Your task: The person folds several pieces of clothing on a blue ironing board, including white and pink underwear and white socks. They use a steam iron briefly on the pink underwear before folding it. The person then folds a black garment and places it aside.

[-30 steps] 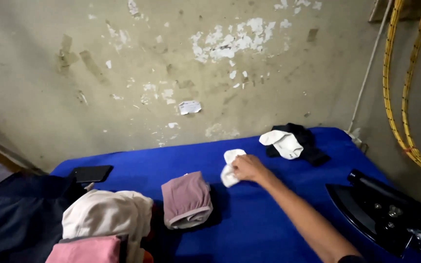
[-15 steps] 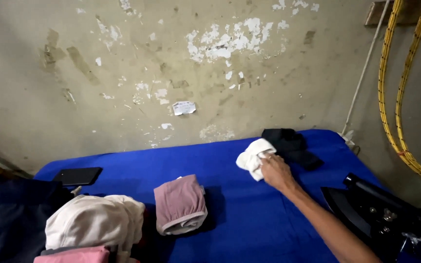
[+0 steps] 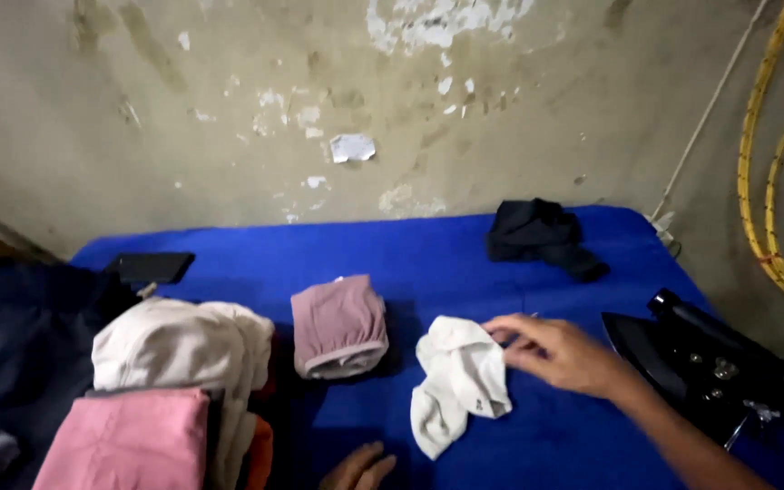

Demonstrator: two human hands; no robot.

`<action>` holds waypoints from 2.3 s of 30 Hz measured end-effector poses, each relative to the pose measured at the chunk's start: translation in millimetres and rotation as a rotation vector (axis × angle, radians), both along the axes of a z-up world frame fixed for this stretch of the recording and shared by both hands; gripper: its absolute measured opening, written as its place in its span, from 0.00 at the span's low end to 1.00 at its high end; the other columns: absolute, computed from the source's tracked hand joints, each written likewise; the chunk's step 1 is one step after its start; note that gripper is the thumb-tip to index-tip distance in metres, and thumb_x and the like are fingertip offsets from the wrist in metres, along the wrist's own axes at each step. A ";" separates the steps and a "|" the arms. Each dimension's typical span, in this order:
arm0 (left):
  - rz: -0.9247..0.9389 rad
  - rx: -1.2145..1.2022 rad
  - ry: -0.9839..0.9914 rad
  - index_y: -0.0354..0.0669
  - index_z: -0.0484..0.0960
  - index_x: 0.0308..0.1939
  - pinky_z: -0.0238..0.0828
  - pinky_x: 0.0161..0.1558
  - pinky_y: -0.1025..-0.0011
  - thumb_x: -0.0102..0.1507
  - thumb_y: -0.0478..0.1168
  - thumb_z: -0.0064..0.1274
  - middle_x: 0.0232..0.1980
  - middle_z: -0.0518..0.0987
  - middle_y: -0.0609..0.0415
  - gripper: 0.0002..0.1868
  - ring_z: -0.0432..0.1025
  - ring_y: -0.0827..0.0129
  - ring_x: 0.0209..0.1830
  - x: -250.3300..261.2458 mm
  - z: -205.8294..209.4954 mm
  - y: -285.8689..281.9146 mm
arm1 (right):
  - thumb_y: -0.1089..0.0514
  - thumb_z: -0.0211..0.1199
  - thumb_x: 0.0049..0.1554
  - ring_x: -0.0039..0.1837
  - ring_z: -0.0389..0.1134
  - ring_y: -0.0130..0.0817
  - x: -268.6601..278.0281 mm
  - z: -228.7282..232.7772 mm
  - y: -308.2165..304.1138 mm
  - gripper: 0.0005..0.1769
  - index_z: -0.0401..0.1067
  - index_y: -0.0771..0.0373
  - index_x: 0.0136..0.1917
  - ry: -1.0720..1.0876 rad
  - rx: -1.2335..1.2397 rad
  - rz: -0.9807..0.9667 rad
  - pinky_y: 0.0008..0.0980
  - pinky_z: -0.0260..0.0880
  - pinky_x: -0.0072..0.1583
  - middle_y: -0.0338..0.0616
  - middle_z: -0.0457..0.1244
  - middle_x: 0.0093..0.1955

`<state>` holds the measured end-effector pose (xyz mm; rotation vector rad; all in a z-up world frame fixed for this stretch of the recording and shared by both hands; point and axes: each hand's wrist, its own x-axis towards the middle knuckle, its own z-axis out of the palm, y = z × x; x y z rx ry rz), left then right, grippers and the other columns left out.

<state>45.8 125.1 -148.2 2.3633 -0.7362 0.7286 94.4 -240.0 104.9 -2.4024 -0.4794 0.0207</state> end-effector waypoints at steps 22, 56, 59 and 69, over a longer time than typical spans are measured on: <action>-0.245 -0.358 0.815 0.55 0.81 0.41 0.68 0.35 0.75 0.61 0.50 0.60 0.29 0.82 0.63 0.10 0.73 0.80 0.27 63.9 136.8 -108.5 | 0.61 0.60 0.59 0.48 0.71 0.41 -27.7 -93.4 20.4 0.09 0.72 0.72 0.49 0.222 1.206 -0.217 0.42 0.75 0.53 0.57 0.70 0.49; -0.312 -0.419 0.543 0.56 0.71 0.63 0.71 0.42 0.67 0.56 0.35 0.49 0.45 0.86 0.53 0.30 0.80 0.59 0.35 39.6 155.3 -108.9 | 0.59 0.62 0.51 0.35 0.67 0.33 -47.0 -79.2 39.3 0.18 0.65 0.49 0.55 0.138 0.400 -0.129 0.32 0.62 0.41 0.35 0.66 0.32; -0.501 -0.547 0.613 0.52 0.73 0.64 0.70 0.46 0.72 0.58 0.36 0.47 0.46 0.85 0.54 0.28 0.77 0.68 0.41 22.8 164.0 -111.3 | 0.53 0.62 0.44 0.32 0.68 0.38 -28.8 -92.2 26.4 0.24 0.66 0.40 0.56 -0.082 -0.101 -0.306 0.41 0.62 0.41 0.29 0.62 0.26; -0.292 -0.193 0.707 0.62 0.71 0.57 0.64 0.38 0.60 0.61 0.50 0.54 0.27 0.74 0.57 0.21 0.71 0.59 0.27 8.1 179.7 -122.8 | 0.72 0.52 0.44 0.54 0.75 0.26 -16.4 -106.7 17.1 0.26 0.78 0.56 0.53 -0.060 0.406 -0.192 0.22 0.68 0.56 0.36 0.74 0.51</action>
